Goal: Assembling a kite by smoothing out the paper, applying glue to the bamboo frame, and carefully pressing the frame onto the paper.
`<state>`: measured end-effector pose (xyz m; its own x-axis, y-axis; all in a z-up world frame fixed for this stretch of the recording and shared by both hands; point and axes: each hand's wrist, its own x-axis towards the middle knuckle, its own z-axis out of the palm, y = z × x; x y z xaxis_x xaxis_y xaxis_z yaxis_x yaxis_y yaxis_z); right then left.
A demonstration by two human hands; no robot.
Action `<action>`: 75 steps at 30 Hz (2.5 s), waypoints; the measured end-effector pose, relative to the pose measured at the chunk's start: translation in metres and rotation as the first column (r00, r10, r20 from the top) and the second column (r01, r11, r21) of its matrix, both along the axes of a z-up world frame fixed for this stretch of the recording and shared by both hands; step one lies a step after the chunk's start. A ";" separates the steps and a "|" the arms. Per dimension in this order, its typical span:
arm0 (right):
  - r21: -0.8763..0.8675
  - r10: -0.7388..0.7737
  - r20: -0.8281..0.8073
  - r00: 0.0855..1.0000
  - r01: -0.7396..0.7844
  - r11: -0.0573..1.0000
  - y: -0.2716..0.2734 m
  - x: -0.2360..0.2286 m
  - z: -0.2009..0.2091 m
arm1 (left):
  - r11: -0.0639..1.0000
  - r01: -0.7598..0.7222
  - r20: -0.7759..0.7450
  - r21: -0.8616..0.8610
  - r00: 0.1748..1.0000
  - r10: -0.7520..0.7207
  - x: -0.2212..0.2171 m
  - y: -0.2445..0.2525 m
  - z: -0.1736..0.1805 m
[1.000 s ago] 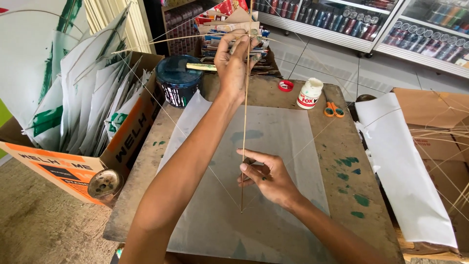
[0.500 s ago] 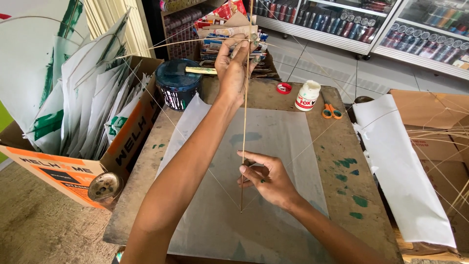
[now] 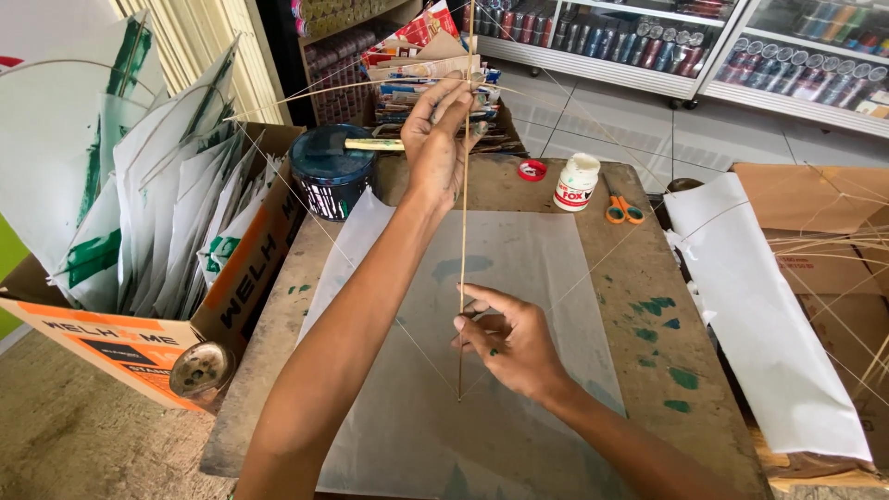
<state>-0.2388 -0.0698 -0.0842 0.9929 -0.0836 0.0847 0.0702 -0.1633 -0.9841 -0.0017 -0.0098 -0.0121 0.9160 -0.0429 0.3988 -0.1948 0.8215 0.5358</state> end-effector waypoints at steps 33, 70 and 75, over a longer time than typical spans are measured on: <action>-0.353 0.008 0.528 0.849 0.210 0.912 0.002 0.008 -0.034 | 0.808 0.158 -0.330 0.568 0.943 0.047 0.009 0.029 -0.012; -0.246 -0.113 0.280 0.953 0.186 0.951 0.000 0.016 -0.038 | 0.860 0.148 -0.290 0.488 0.957 0.001 0.040 0.014 -0.064; -0.228 -0.104 0.317 0.943 0.182 0.956 -0.001 0.015 -0.040 | 0.862 0.146 -0.288 0.485 0.958 0.000 0.044 0.010 -0.069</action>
